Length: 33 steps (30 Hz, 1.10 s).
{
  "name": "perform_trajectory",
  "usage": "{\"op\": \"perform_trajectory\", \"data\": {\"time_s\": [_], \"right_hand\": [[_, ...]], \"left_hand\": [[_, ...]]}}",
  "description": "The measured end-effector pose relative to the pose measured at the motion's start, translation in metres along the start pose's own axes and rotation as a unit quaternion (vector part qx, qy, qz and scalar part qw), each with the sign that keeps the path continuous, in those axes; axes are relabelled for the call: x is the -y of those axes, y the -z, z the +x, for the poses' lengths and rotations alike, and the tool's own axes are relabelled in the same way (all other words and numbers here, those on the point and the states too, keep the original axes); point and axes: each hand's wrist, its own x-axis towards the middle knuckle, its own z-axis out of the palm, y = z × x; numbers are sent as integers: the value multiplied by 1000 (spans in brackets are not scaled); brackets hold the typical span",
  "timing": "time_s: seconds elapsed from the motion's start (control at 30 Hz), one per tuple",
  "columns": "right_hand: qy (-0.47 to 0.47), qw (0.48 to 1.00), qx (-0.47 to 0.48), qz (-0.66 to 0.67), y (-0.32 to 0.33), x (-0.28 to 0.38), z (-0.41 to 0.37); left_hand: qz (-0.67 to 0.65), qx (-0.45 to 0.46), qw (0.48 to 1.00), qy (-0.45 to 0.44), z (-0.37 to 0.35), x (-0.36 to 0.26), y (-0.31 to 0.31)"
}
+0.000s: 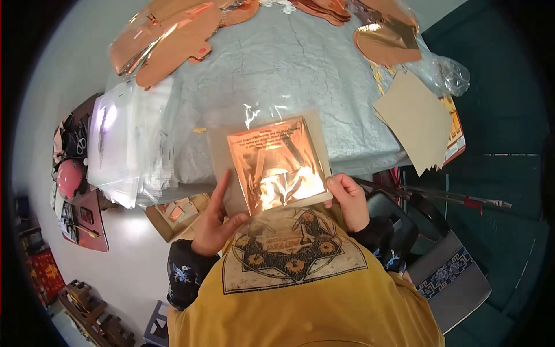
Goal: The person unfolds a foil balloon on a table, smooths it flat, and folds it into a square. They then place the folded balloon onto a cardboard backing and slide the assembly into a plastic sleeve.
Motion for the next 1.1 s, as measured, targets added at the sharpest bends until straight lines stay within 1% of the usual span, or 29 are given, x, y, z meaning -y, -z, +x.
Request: {"op": "perform_trajectory", "data": {"time_s": [0.07,0.1,0.13,0.2,0.23,0.27,0.33,0.57,0.63,0.73,0.87,0.93,0.97,1.03,1.07,1.1], "right_hand": [[-7,1000,13,5,4,-5,5],[-20,1000,6,21,3,-4,5],[-26,999,11,20,2,-3,5],[-25,998,-6,60,-1,0,7],[-42,997,-4,65,-1,1,7],[-43,997,-1,63,-2,4,9],[-88,992,-29,91,-8,13,9],[-58,997,-32,34,-5,7,15],[-45,998,-33,24,-5,6,16],[-21,1000,-14,-6,-4,8,20],[-10,1000,7,12,1,0,24],[-9,1000,21,21,4,-2,23],[-8,1000,22,20,4,-2,22],[-25,996,6,84,3,-1,17],[-23,996,3,84,-1,0,15],[20,996,7,91,-6,3,14]], "left_hand": [[-5,0,1000,9,0,-1,0],[20,6,1000,-16,-2,4,3],[18,0,1000,-12,-4,8,6],[87,10,995,-39,-2,11,12],[58,-1,997,-51,0,13,10],[58,-5,997,-52,1,14,7],[-42,-33,998,-29,2,14,2],[-29,-43,997,-49,3,23,2],[8,-45,996,-73,4,27,3],[25,-58,996,-57,7,28,3],[-11,-79,995,-57,12,28,2],[15,-89,990,-113,12,26,2],[15,-89,989,-113,11,28,2],[-35,-71,995,-66,7,35,5],[-36,-68,995,-67,7,36,7],[-18,-79,994,-76,8,38,8]]}}
